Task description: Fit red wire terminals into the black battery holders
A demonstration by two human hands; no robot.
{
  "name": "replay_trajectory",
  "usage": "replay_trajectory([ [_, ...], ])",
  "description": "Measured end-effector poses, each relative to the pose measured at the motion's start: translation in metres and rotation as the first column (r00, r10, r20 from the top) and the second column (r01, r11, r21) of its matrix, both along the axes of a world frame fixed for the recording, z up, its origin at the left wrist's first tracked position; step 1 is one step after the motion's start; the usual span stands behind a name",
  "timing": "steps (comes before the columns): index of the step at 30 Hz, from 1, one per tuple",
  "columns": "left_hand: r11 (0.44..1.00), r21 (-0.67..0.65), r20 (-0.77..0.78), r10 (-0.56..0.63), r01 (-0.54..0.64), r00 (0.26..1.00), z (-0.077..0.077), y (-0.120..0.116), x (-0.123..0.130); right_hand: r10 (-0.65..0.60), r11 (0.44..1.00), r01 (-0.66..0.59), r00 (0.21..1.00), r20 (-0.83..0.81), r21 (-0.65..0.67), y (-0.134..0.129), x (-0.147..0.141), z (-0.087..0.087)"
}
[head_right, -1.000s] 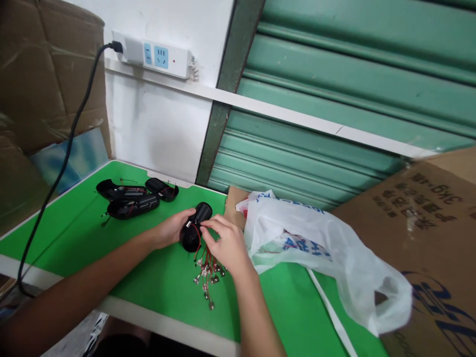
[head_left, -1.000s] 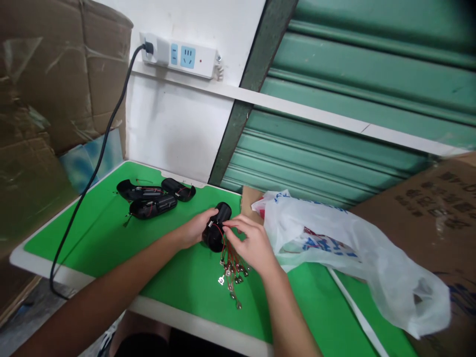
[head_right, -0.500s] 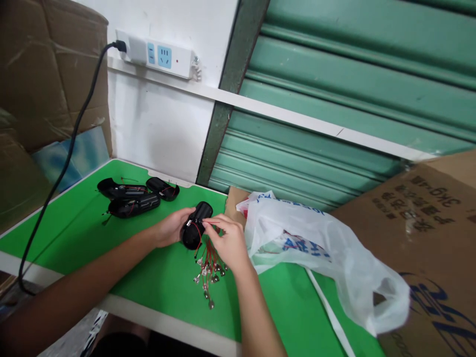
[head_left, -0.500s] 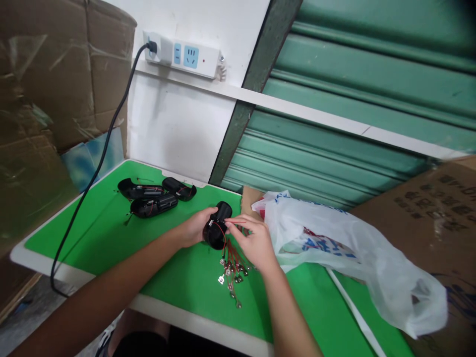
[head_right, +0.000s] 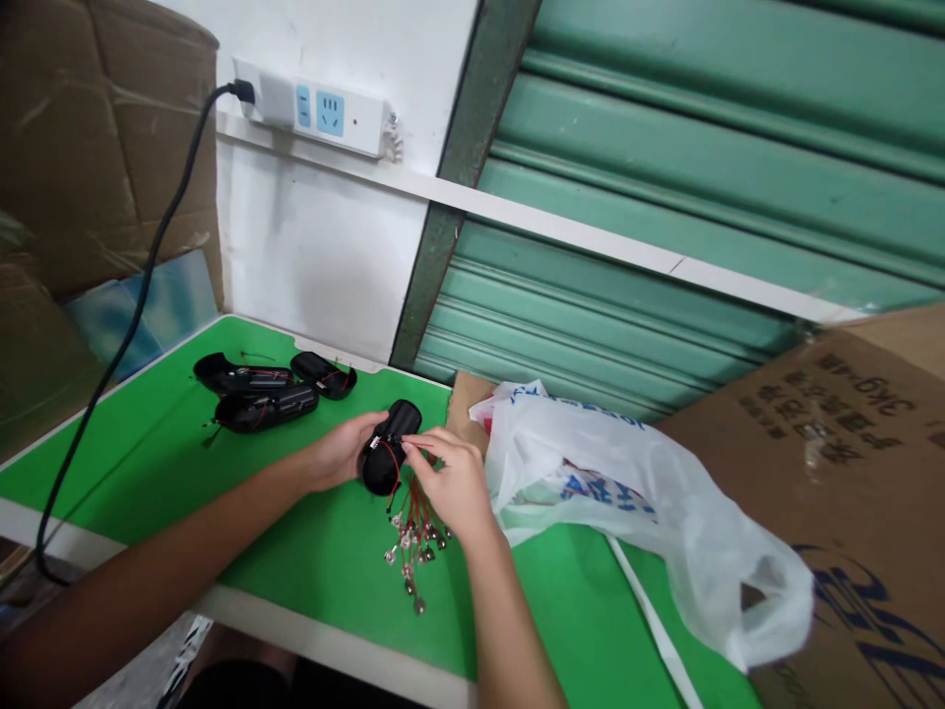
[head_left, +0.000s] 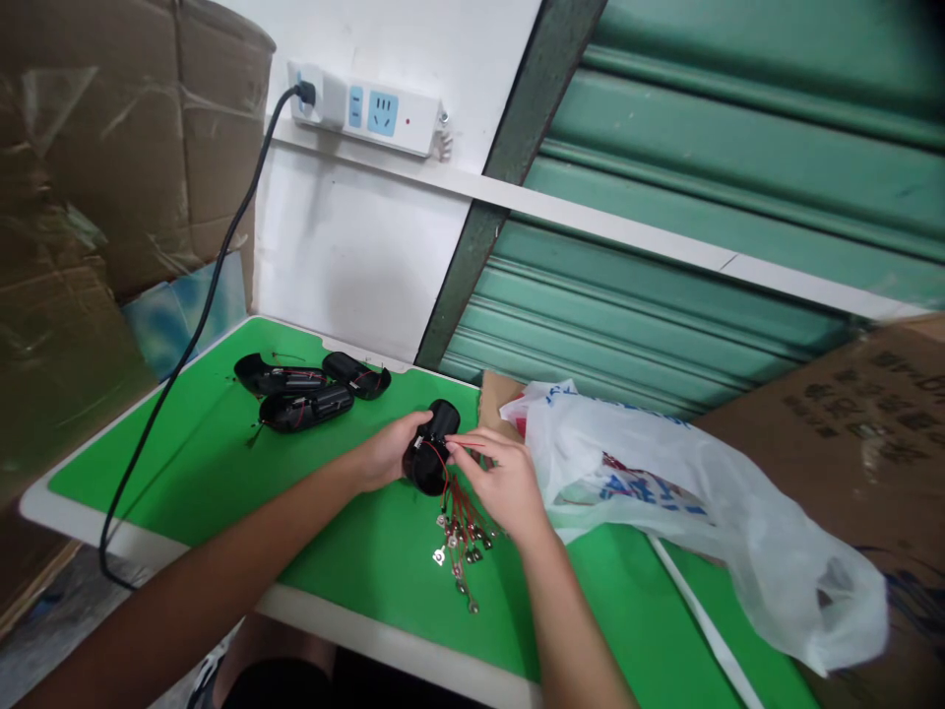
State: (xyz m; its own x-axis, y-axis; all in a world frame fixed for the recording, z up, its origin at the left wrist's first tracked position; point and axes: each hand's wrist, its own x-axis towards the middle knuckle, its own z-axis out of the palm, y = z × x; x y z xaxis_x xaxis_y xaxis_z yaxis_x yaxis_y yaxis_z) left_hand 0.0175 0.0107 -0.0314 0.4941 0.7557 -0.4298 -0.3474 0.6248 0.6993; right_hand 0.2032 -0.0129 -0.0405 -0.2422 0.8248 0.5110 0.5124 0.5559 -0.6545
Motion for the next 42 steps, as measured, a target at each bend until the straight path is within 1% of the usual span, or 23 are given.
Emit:
replay_trajectory([
  [5, 0.999, 0.030, -0.002, -0.010, 0.010, 1.000, -0.007, 0.001, 0.000, 0.012, 1.000, -0.012, 1.000, 0.016, 0.022, 0.000, -0.001, -0.001],
  [11, 0.999, 0.050, -0.032, -0.016, 0.017, 0.999, -0.007, 0.000, 0.000, 0.009, 0.999, -0.011, 0.999, 0.052, 0.048, 0.001, 0.000, -0.002],
  [17, 0.996, 0.091, -0.057, -0.005, 0.010, 0.998, -0.011, 0.001, 0.001, -0.014, 0.994, 0.003, 0.995, 0.101, 0.105, 0.001, -0.001, -0.004],
  [20, 0.994, 0.105, -0.066, 0.035, -0.028, 0.997, -0.010, 0.000, 0.003, -0.025, 0.991, 0.010, 0.993, 0.114, 0.135, 0.001, -0.002, -0.006],
  [24, 0.977, 0.174, -0.036, 0.134, -0.126, 0.990, -0.005, -0.004, 0.005, -0.042, 0.979, 0.018, 0.993, 0.114, 0.201, 0.003, -0.004, -0.008],
  [27, 0.964, 0.221, -0.039, 0.159, -0.147, 0.987, -0.003, -0.005, 0.006, -0.058, 0.972, 0.027, 0.990, 0.127, 0.233, 0.003, -0.005, -0.008],
  [31, 0.934, 0.310, -0.066, 0.208, -0.178, 0.976, -0.009, -0.003, 0.007, -0.089, 0.969, 0.037, 0.975, 0.202, 0.245, 0.002, -0.004, -0.007],
  [33, 0.927, 0.329, -0.076, 0.217, -0.181, 0.973, -0.013, -0.002, 0.009, -0.100, 0.968, 0.042, 0.969, 0.226, 0.246, 0.001, -0.004, -0.006],
  [37, 0.940, 0.290, -0.070, 0.207, -0.178, 0.976, -0.016, 0.000, 0.009, -0.110, 0.969, 0.066, 0.979, 0.174, 0.240, 0.001, -0.005, -0.007],
  [42, 0.970, 0.200, -0.052, 0.150, -0.137, 0.987, -0.010, -0.002, 0.007, -0.098, 0.975, 0.066, 0.985, 0.145, 0.211, 0.001, -0.006, -0.007],
])
